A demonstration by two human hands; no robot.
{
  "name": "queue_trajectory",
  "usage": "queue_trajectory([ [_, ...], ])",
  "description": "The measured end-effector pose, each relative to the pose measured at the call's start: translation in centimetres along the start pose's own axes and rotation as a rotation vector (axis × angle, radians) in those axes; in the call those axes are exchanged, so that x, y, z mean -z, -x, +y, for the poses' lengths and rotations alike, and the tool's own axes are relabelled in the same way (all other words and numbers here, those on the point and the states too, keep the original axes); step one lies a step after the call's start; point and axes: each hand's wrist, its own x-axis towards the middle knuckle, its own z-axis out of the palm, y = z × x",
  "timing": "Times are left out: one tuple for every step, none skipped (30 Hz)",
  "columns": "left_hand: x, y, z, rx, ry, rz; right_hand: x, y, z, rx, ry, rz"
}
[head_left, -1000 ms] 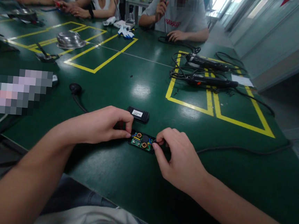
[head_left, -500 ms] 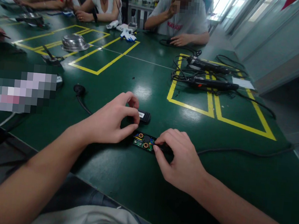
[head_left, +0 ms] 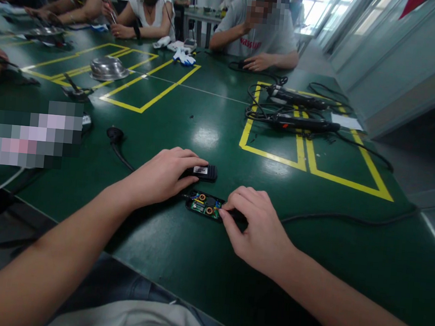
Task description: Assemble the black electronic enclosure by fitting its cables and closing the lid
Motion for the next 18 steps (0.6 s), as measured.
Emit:
queue_trajectory([
  [0.1, 0.1, 0.2, 0.002, 0.013, 0.014, 0.0, 0.0, 0.0, -0.002, -0.003, 0.008],
  [0.3, 0.2, 0.3, -0.007, 0.039, 0.029, -0.1, 0.1, 0.0, -0.010, -0.007, 0.024],
  [0.6, 0.3, 0.6, -0.026, 0.079, 0.041, -0.1, 0.2, 0.0, -0.028, -0.014, 0.052],
  [0.8, 0.4, 0.8, -0.055, 0.129, 0.044, -0.1, 0.2, -0.1, -0.054, -0.024, 0.089],
  [1.0, 0.6, 1.0, -0.089, 0.180, 0.033, -0.1, 0.3, -0.1, -0.078, -0.034, 0.128],
  [1.3, 0.7, 1.3, -0.122, 0.227, 0.005, 0.0, 0.4, -0.2, -0.099, -0.041, 0.160],
  [1.4, 0.8, 1.5, -0.152, 0.259, -0.033, 0.0, 0.4, -0.3, -0.110, -0.044, 0.176],
  [1.5, 0.8, 1.7, -0.173, 0.273, -0.075, 0.0, 0.4, -0.4, -0.109, -0.042, 0.174],
  [1.6, 0.9, 1.9, -0.188, 0.277, -0.112, 0.1, 0.4, -0.4, -0.097, -0.036, 0.154],
  [1.6, 0.9, 2.0, -0.196, 0.273, -0.140, 0.1, 0.4, -0.5, -0.080, -0.029, 0.125],
  [1.5, 0.8, 2.1, -0.201, 0.268, -0.160, 0.1, 0.3, -0.5, -0.064, -0.025, 0.095],
  [1.5, 0.8, 2.1, -0.204, 0.268, -0.172, 0.1, 0.2, -0.5, -0.048, -0.023, 0.069],
  [1.4, 0.8, 2.2, -0.204, 0.273, -0.178, 0.1, 0.1, -0.5, -0.035, -0.024, 0.051],
  [1.4, 0.8, 2.2, -0.203, 0.282, -0.184, 0.0, 0.1, -0.4, -0.026, -0.025, 0.040],
  [1.4, 0.8, 2.2, -0.200, 0.291, -0.189, 0.0, 0.1, -0.3, -0.021, -0.026, 0.036],
  [1.4, 0.8, 2.2, -0.195, 0.298, -0.195, -0.1, 0.0, -0.2, -0.020, -0.025, 0.038],
  [1.5, 0.8, 2.2, -0.190, 0.303, -0.200, -0.1, 0.1, -0.2, -0.020, -0.023, 0.041],
  [1.5, 0.8, 2.2, -0.185, 0.304, -0.203, -0.2, 0.1, -0.1, -0.022, -0.022, 0.043],
])
